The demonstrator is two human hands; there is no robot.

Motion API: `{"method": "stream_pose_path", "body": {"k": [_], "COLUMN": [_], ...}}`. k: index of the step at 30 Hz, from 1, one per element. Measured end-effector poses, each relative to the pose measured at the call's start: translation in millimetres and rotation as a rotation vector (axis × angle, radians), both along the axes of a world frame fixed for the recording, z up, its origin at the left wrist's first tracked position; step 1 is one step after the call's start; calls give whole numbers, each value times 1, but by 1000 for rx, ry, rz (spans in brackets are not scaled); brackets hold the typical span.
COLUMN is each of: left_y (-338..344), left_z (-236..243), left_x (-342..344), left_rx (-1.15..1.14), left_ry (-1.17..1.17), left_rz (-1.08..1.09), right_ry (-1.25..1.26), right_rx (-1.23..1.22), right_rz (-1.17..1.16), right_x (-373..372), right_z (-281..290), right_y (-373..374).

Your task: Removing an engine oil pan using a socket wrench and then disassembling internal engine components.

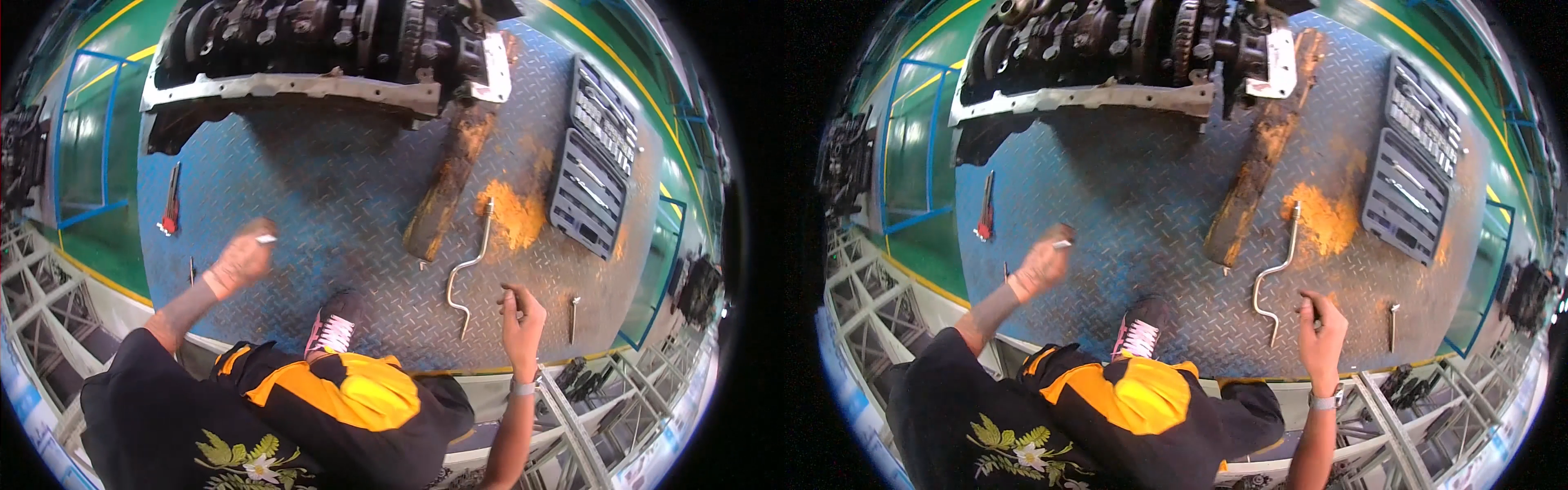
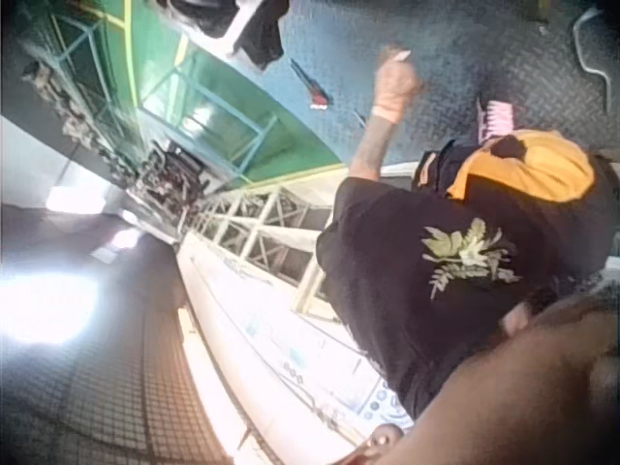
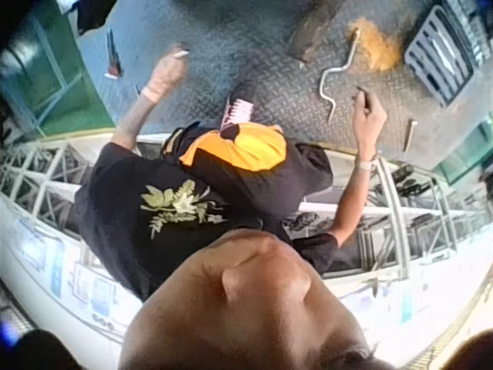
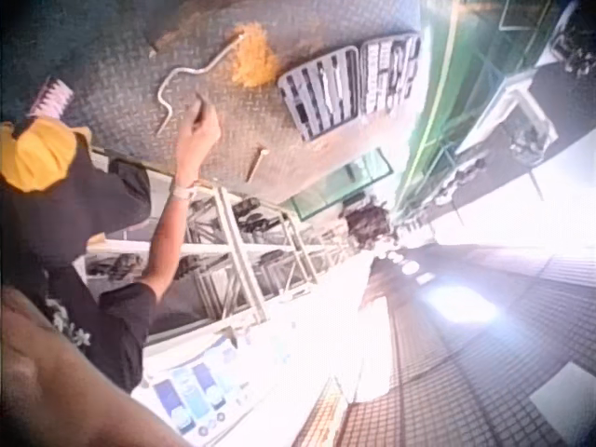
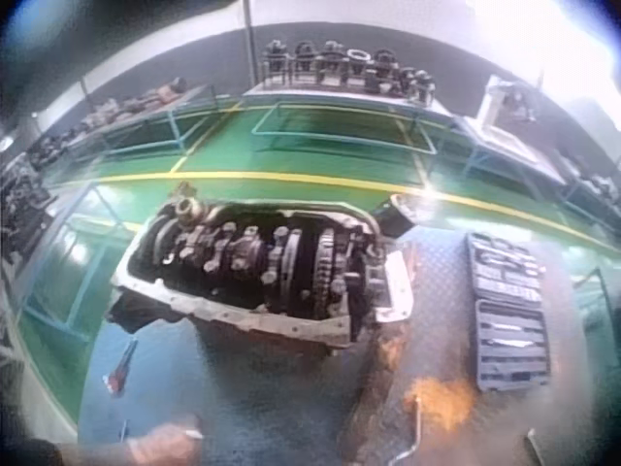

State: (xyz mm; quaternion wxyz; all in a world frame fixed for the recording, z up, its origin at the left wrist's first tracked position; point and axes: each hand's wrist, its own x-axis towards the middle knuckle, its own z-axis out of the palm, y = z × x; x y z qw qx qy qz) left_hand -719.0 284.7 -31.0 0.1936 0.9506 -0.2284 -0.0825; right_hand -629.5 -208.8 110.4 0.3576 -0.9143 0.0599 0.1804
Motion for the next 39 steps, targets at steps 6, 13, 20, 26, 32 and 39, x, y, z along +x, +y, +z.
{"method": "stream_pose_path", "body": {"k": [6, 13, 20, 26, 32, 39], "left_y": [-247, -255, -150, -155, -157, -157], "left_z": [143, 176, 116, 120, 125, 131], "left_x": [163, 277, 325, 301, 298, 300], "left_rx": [-1604, -1304, -373, -217, -223, -185], "left_ry": [249, 354, -672, -577, -574, -565], "left_rz": [128, 346, 354, 388, 404, 383], "right_ry": [-86, -11, -508, -440, -324, -279], "right_rx": [276, 331, -101, -147, 23, 68], "right_rz": [529, -1, 290, 351, 349, 360], "right_x": [76, 184, 294, 309, 311, 326], "right_z": [67, 101, 28, 14, 12, 15], "right_y": [70, 82, 88, 91, 84, 77]}}
